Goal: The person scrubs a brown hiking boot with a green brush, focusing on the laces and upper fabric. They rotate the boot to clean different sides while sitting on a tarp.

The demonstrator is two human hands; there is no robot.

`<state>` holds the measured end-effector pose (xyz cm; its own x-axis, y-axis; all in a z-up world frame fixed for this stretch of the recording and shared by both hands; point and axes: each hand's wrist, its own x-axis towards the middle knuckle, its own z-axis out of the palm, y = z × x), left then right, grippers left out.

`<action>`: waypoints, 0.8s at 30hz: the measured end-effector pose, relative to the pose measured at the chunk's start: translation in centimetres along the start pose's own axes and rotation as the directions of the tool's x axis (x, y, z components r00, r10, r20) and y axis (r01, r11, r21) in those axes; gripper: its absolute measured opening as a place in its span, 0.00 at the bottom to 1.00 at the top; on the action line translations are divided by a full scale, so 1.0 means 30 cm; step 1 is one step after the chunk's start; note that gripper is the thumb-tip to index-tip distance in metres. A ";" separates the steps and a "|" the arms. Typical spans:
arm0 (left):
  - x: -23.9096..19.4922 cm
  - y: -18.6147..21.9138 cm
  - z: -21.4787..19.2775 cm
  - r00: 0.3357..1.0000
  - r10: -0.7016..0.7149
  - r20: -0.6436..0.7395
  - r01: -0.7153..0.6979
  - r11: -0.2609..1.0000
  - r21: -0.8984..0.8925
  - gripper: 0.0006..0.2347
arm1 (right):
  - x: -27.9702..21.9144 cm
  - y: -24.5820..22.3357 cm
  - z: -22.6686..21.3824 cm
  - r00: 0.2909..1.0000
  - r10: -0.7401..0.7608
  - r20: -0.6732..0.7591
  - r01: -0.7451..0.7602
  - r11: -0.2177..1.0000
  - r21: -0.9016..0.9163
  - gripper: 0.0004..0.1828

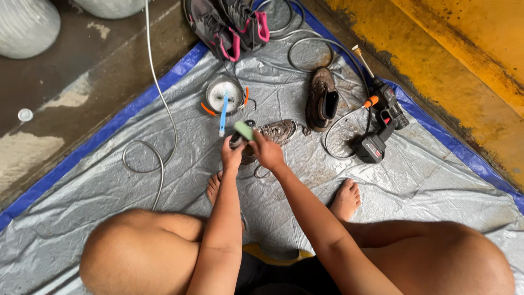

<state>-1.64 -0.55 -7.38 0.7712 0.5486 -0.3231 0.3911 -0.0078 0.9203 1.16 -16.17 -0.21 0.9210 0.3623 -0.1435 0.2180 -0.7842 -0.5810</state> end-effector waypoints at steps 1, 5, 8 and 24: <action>0.014 0.026 0.003 1.000 0.009 0.002 -0.009 1.000 -0.001 0.24 | 0.019 0.015 -0.027 1.000 -0.002 -0.009 0.002 1.000 0.001 0.31; -0.055 0.017 -0.013 0.999 -0.004 -0.037 0.006 0.998 0.058 0.33 | -0.063 0.155 -0.050 0.972 0.209 -0.106 -0.206 0.978 0.034 0.32; -0.035 -0.008 0.010 0.994 0.050 -0.094 -0.039 0.993 0.110 0.32 | -0.050 0.252 -0.095 0.947 0.284 -0.151 -0.287 0.958 0.002 0.31; 0.000 0.005 -0.070 0.997 0.066 0.045 -0.074 0.975 0.212 0.18 | -0.152 0.314 -0.223 0.964 0.246 -0.106 -0.217 0.950 0.226 0.32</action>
<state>-2.64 1.21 -6.77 0.8169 0.5088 -0.2717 0.4308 -0.2251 0.8739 1.17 -28.58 0.33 0.9752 0.1031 -0.1958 -0.0660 -0.7091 -0.7020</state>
